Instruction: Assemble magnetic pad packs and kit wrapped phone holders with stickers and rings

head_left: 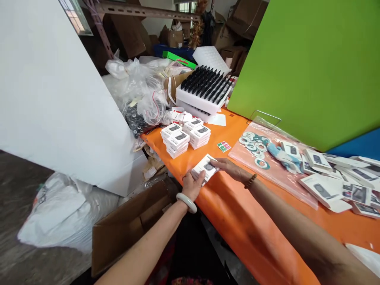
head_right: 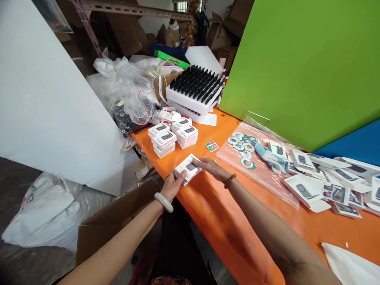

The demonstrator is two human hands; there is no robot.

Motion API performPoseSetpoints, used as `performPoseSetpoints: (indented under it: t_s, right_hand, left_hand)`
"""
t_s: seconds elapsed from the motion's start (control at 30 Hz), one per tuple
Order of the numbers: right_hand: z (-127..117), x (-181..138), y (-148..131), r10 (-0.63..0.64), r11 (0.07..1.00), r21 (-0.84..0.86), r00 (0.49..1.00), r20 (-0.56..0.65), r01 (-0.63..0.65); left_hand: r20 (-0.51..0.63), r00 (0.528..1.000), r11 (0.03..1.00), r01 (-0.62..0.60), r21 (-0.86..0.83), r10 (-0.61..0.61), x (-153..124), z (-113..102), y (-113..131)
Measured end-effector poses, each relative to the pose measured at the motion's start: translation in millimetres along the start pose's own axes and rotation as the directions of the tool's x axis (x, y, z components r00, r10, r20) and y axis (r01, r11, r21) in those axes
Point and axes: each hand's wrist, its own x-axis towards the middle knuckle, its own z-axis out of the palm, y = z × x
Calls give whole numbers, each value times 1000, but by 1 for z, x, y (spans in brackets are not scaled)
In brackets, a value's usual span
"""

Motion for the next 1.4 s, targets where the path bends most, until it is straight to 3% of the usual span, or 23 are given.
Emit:
performPoseSetpoints:
  t_s: [0.13, 0.27, 0.37, 0.5, 0.7, 0.9, 1.1, 1.27, 1.4]
  right_hand:
    - [-4, -29, 15, -48, 990, 134, 999, -10, 49]
    - [0, -59, 34, -44, 962, 262, 993, -113, 73]
    - [8, -67, 41, -63, 955, 272, 977, -203, 119]
    - [16, -59, 40, -71, 955, 262, 965, -254, 139]
    - [23, -51, 40, -69, 894, 418, 971, -231, 163]
    - [29, -53, 44, -63, 919, 359, 960, -273, 162]
    - [30, -54, 42, -50, 929, 333, 949, -312, 158]
    - [32, -55, 43, -74, 923, 321, 916, -395, 213]
    - [37, -54, 44, -35, 925, 332, 912, -409, 184]
  left_hand:
    - [-136, 963, 958, -202, 202, 231, -28, 24, -17]
    - [-9, 873, 836, -463, 293, 487, -53, 42, -44]
    - [30, 825, 774, -541, 327, 564, -58, 45, -54]
    - [40, 830, 780, -538, 319, 556, -55, 45, -49]
    - [58, 872, 845, -486, 223, 486, -52, 57, -39]
    - [31, 838, 821, -540, 184, 544, -49, 65, -43]
    - [-19, 854, 847, -513, 138, 520, -39, 63, -42]
    - [11, 881, 877, -473, 82, 474, -31, 61, -40]
    - [9, 896, 893, -444, 77, 445, -32, 60, -39]
